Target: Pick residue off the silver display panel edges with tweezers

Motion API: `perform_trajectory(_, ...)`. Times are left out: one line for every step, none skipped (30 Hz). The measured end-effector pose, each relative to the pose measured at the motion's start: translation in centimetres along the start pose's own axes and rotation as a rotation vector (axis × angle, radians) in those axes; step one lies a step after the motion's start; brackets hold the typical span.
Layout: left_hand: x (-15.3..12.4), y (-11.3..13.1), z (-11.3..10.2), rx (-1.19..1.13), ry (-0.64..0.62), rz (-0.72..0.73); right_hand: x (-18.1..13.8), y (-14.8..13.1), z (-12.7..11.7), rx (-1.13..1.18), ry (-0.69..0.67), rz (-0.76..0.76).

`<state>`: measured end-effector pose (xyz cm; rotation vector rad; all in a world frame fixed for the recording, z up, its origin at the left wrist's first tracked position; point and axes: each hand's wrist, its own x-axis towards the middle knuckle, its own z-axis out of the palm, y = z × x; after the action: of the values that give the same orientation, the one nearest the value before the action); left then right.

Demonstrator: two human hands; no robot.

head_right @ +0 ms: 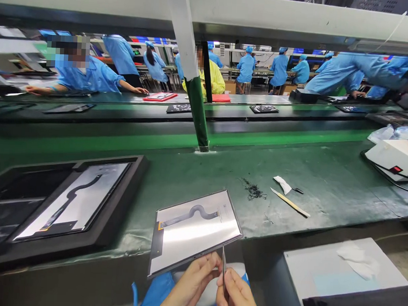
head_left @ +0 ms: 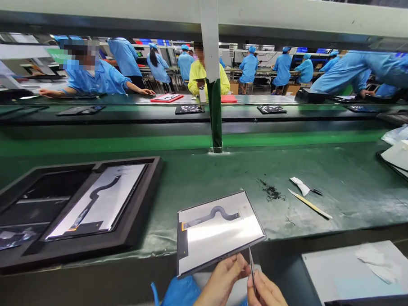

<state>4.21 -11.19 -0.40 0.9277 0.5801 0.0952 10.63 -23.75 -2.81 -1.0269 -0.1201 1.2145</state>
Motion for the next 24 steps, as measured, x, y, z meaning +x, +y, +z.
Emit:
perform_trajectory(-0.6,0.2,-0.3,0.044,-0.031,0.003,-0.1,-0.4,-0.3,-0.029,0.019,-0.005)
perform_trajectory(-1.2,0.5,-0.7,0.125,-0.063,0.013,-0.3,-0.9,-0.6,-0.073,0.049,-0.022)
perform_trajectory(-2.0,0.8,-1.0,0.231,-0.090,0.031,-0.5,-1.5,-0.9,-0.137,0.092,-0.055)
perform_trajectory(-2.7,1.3,-1.3,0.425,-0.104,0.103,-0.7,-2.2,-1.2,-0.229,0.139,-0.107)
perform_trajectory(-3.2,2.0,-1.3,0.643,-0.101,0.203,-0.9,-3.1,-1.4,-0.351,0.186,-0.181)
perform_trajectory(-3.6,2.9,-1.2,0.837,-0.072,0.348,-1.1,-4.0,-1.4,-0.506,0.236,-0.280)
perform_trajectory(-3.7,4.0,-0.8,0.988,-0.023,0.548,-1.3,-4.9,-1.3,-0.699,0.262,-0.356)
perform_trajectory(-3.5,5.2,-0.1,1.107,0.011,0.762,-1.4,-5.9,-1.1,-0.883,0.275,-0.433)
perform_trajectory(-3.1,6.5,0.6,1.219,0.024,0.936,-1.4,-6.9,-0.6,-1.035,0.271,-0.501)
perform_trajectory(-2.4,7.8,1.5,1.332,0.014,1.039,-1.3,-7.9,-0.1,-1.159,0.251,-0.578)
perform_trajectory(-1.5,9.0,2.5,1.410,-0.037,1.060,-1.2,-9.0,0.4,-1.256,0.238,-0.649)
perform_trajectory(-0.5,10.0,3.3,1.432,-0.140,1.004,-1.1,-10.1,0.9,-1.330,0.236,-0.710)
perform_trajectory(0.5,10.8,4.0,1.380,-0.246,0.892,-0.9,-11.2,1.2,-1.379,0.239,-0.751)
perform_trajectory(1.5,11.5,4.6,1.261,-0.319,0.765,-0.6,-12.3,1.3,-1.398,0.234,-0.781)
perform_trajectory(2.5,12.0,4.9,1.125,-0.364,0.652,-0.4,-13.5,1.1,-1.388,0.224,-0.788)
perform_trajectory(3.4,12.4,5.1,0.993,-0.376,0.570,0.0,-14.6,0.6,-1.363,0.205,-0.786)
perform_trajectory(4.3,12.7,5.1,0.884,-0.361,0.525,0.4,-15.7,-0.2,-1.335,0.205,-0.806)
perform_trajectory(5.2,13.0,5.0,0.807,-0.335,0.511,0.9,-16.7,-1.3,-1.352,0.260,-0.866)
perform_trajectory(6.1,13.2,4.9,0.756,-0.304,0.515,1.5,-17.6,-2.6,-1.407,0.393,-0.933)
perform_trajectory(6.9,13.4,4.8,0.715,-0.269,0.525,2.2,-18.2,-4.0,-1.417,0.506,-0.962)
perform_trajectory(7.6,13.6,4.7,0.660,-0.225,0.531,3.1,-18.7,-5.4,-1.422,0.598,-0.975)
perform_trajectory(8.4,13.8,4.6,0.605,-0.176,0.537,4.0,-18.9,-6.6,-1.433,0.684,-0.990)
perform_trajectory(9.0,13.9,4.5,0.557,-0.125,0.543,5.0,-19.0,-7.7,-1.451,0.749,-0.999)
perform_trajectory(9.6,13.9,4.4,0.520,-0.077,0.547,5.9,-18.9,-8.5,-1.470,0.795,-1.008)
